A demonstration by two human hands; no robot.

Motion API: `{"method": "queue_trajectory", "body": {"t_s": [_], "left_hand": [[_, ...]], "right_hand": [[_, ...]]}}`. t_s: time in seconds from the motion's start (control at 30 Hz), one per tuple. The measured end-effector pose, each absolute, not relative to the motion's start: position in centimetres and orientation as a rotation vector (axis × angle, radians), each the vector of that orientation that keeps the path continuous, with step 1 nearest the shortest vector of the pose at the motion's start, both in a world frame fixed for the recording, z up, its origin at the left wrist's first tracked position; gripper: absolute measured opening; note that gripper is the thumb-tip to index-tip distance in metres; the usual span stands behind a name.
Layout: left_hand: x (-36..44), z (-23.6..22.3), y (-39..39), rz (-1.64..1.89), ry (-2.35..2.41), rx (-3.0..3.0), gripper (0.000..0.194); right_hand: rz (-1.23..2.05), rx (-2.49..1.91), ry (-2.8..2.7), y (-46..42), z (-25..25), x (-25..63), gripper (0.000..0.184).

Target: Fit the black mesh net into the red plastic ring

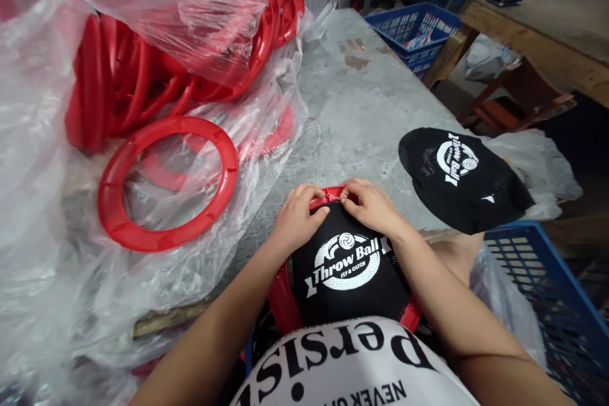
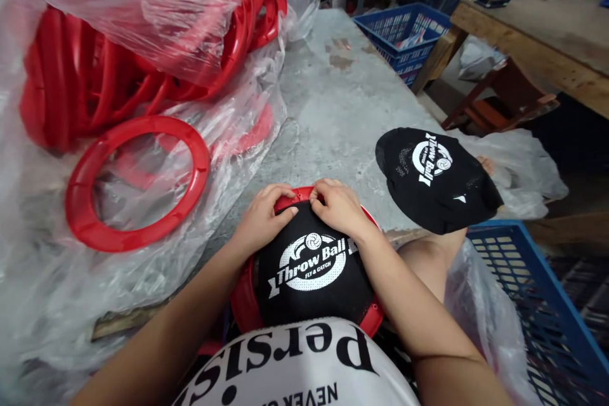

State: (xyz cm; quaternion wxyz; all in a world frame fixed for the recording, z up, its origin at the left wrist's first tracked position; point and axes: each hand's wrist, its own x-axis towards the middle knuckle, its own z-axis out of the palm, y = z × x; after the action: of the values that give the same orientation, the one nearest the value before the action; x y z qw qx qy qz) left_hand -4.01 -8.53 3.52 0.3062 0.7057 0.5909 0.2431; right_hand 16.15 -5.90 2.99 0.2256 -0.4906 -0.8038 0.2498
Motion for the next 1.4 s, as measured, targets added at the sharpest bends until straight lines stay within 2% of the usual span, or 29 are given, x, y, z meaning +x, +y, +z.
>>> {"method": "queue_trajectory", "body": {"t_s": [0.07, 0.4, 0.93, 1.3, 1.37, 1.4], "left_hand": [[-3.9, 3.5, -8.2, 0.599, 1.526, 1.881, 0.023], [-1.7, 3.5, -7.1, 0.575, 1.723, 1.734, 0.005], [-1.3, 3.1, -7.3, 0.700, 1.776, 1.721, 0.010], [-1.2, 3.2, -7.2, 0.612, 1.806, 1.753, 0.012], [-1.6, 3.2, -7.3, 0.620, 1.767, 1.740, 0.007], [-1.9, 3.1, -7.3, 0.637, 1.740, 1.728, 0.011]], "right_hand": [[0.677, -1.339, -2.201, -5.9, 3.0, 16.1, 0.016], [0.731, -1.349, -2.121, -5.6, 2.7, 16.2, 0.014], [0.672, -1.471, -2.108, -5.5, 2.6, 15.8, 0.017], [0.585, -1.551, -2.125, -5.5, 2.2, 15.4, 0.018], [0.553, -1.536, -2.106, -5.5, 2.1, 15.4, 0.015], [0.519, -1.514, -2.091, -5.6, 2.1, 15.4, 0.013]]}}
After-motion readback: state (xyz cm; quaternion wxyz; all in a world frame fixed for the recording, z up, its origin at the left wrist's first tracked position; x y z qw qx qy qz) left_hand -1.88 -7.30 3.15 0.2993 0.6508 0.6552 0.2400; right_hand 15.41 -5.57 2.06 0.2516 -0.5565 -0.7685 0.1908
